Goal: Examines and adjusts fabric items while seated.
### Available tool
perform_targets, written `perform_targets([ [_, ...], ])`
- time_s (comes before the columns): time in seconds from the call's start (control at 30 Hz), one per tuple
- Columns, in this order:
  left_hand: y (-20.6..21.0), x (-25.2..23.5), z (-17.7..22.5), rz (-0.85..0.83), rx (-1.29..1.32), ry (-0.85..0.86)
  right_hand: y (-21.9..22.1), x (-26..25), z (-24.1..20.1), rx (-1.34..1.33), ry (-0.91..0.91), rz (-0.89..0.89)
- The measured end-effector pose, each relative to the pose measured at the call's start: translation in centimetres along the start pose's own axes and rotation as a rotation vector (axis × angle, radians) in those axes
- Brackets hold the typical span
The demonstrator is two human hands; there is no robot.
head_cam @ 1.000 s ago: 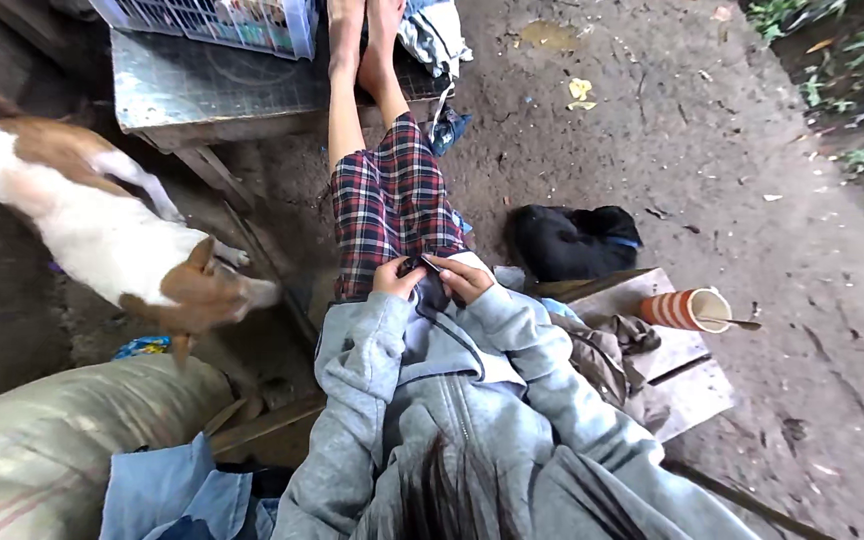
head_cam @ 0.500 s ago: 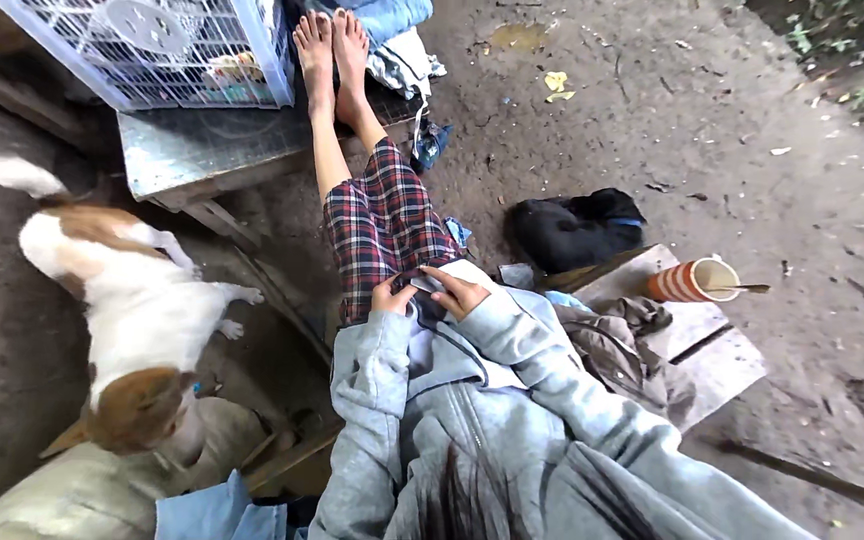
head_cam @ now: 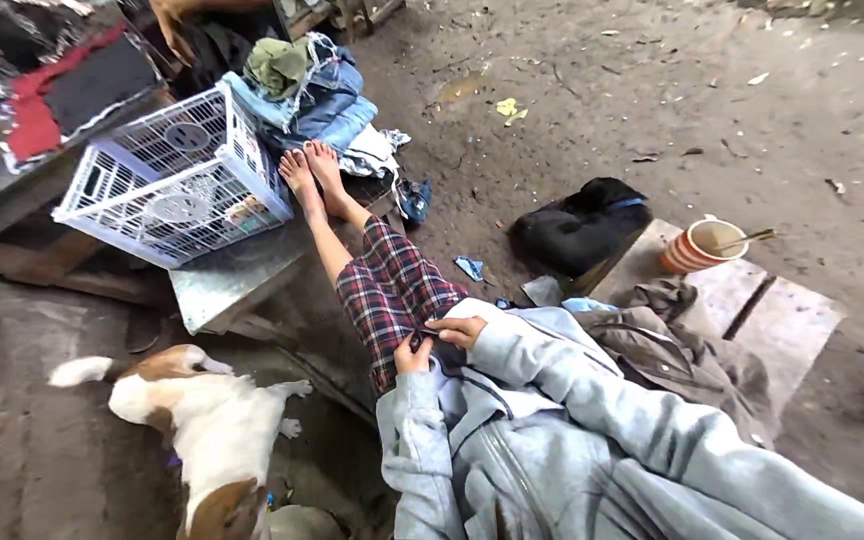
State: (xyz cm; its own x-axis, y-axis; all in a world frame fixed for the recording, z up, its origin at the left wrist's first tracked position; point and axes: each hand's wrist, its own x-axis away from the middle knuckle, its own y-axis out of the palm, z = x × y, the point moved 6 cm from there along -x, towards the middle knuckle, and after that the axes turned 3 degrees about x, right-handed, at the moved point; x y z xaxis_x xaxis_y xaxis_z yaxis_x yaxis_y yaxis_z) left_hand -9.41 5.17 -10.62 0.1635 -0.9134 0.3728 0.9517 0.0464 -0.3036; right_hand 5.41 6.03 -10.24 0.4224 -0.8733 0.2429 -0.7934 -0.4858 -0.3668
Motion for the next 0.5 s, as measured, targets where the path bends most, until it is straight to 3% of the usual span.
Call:
perform_targets([
  [0.17, 0.2, 0.0, -0.4, 0.015, 0.074, -0.041, 0.2, -0.3, 0.4, -0.077, 0.020, -0.022],
  [0.37, 0.2, 0.7, -0.3, 0.017, 0.232, -0.076, -0.1, 1.0, -1.9, 0.371, 0.030, -0.156],
  [0.5, 0.1, 0.3, -0.3, -0.012, 0.305, 0.003, -0.6, 1.3, -1.7, 0.390, 0.033, -0.129],
])
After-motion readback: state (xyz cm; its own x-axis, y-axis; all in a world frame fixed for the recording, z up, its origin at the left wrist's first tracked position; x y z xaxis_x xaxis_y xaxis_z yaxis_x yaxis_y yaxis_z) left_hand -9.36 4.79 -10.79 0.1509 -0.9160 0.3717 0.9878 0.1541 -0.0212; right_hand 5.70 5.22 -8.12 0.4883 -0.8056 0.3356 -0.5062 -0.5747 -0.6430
